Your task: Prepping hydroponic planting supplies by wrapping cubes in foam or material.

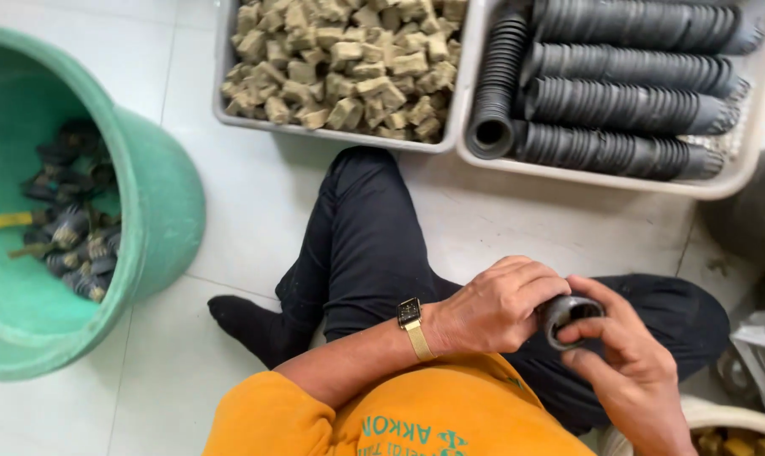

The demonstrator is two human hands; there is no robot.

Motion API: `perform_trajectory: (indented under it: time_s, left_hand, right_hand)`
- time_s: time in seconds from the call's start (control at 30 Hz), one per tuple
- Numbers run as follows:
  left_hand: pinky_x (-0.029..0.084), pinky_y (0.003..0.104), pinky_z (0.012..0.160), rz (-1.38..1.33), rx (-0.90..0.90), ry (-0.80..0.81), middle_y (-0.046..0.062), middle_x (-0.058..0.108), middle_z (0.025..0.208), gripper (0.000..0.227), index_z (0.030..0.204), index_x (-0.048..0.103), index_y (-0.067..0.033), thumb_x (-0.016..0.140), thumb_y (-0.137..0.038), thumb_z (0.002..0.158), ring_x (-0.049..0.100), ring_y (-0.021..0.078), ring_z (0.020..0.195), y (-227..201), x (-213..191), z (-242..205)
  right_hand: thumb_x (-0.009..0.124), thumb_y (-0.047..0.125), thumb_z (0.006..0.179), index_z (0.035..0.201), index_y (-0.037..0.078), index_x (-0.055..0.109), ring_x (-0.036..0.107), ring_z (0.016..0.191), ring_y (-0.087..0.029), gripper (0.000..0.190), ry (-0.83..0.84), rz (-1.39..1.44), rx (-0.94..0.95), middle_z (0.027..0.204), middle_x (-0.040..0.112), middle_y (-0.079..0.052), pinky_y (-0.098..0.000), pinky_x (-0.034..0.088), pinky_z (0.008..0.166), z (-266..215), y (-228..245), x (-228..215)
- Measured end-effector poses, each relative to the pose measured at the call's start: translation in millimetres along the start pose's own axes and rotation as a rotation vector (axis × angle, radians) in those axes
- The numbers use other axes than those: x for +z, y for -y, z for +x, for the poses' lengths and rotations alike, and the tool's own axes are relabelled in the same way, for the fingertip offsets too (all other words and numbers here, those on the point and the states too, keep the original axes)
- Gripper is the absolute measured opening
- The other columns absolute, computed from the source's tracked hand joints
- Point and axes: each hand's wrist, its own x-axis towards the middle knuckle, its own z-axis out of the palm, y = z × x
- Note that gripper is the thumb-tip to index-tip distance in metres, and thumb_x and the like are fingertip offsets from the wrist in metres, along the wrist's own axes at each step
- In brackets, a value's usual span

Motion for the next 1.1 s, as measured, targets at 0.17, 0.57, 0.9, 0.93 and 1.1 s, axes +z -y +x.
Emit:
perform_trajectory:
  time_s: [0.17, 0.57, 0.9, 0.93, 1.1]
  left_hand:
    - [0.054, 0.044, 0.093, 0.295, -0.178, -0.307, 0.015, 0.067, 0.108, 0.037, 0.115, 0.063, -0.003, 0.073, -0.005, 0.08, 0.066, 0.0348, 0.103, 12, -71, -15]
    - [0.056, 0.038, 0.088, 0.954, -0.607, -1.161, 0.005, 0.077, 0.108, 0.02, 0.115, 0.072, 0.0, 0.072, -0.01, 0.097, 0.068, 0.0211, 0.095, 55, -428, -313]
    - [0.039, 0.039, 0.127, 0.871, -0.156, -0.924, 0.006, -0.006, 0.174, 0.1, 0.166, -0.007, -0.0231, 0.071, 0.002, 0.11, 0.017, 0.0274, 0.16, 125, -215, -130]
    - [0.039, 0.039, 0.127, 0.866, -0.156, -0.92, 0.006, -0.006, 0.174, 0.1, 0.166, -0.007, -0.0231, 0.071, 0.002, 0.11, 0.017, 0.0274, 0.16, 112, -181, -96]
    - [0.059, 0.045, 0.075, -0.19, -0.831, -0.269, 0.009, 0.072, 0.098, 0.029, 0.115, 0.071, -0.0053, 0.07, -0.013, 0.088, 0.07, 0.032, 0.079, 82, -3, -1]
  right_hand:
    - [0.07, -0.014, 0.081, 0.09, -0.008, 0.067, 0.061, 0.13, -0.029, 0.011, 0.008, 0.525, -0.006, 0.138, 0.06, -0.026, -0.042, 0.052, 0.11, 21, 5, 8]
    - [0.07, -0.01, 0.092, 0.1, -0.01, 0.07, 0.071, 0.1, -0.022, 0.007, -0.254, 0.434, 0.149, 0.119, 0.071, -0.019, -0.0343, 0.058, 0.092, 44, -46, 9]
    - [0.07, -0.004, 0.098, 0.1, -0.009, 0.073, 0.07, 0.095, -0.019, 0.006, -0.412, 0.34, 0.113, 0.112, 0.074, -0.017, -0.0299, 0.057, 0.089, 35, -49, -3]
    - [0.07, -0.004, 0.098, 0.1, -0.009, 0.073, 0.07, 0.095, -0.019, 0.006, -0.417, 0.338, 0.117, 0.112, 0.074, -0.017, -0.0299, 0.057, 0.089, 34, -51, -1]
    - [0.075, -0.001, 0.087, 0.117, -0.003, 0.059, 0.064, 0.114, -0.02, 0.034, -0.517, 0.17, 0.049, 0.128, 0.065, -0.016, -0.0326, 0.055, 0.099, 27, -59, -4]
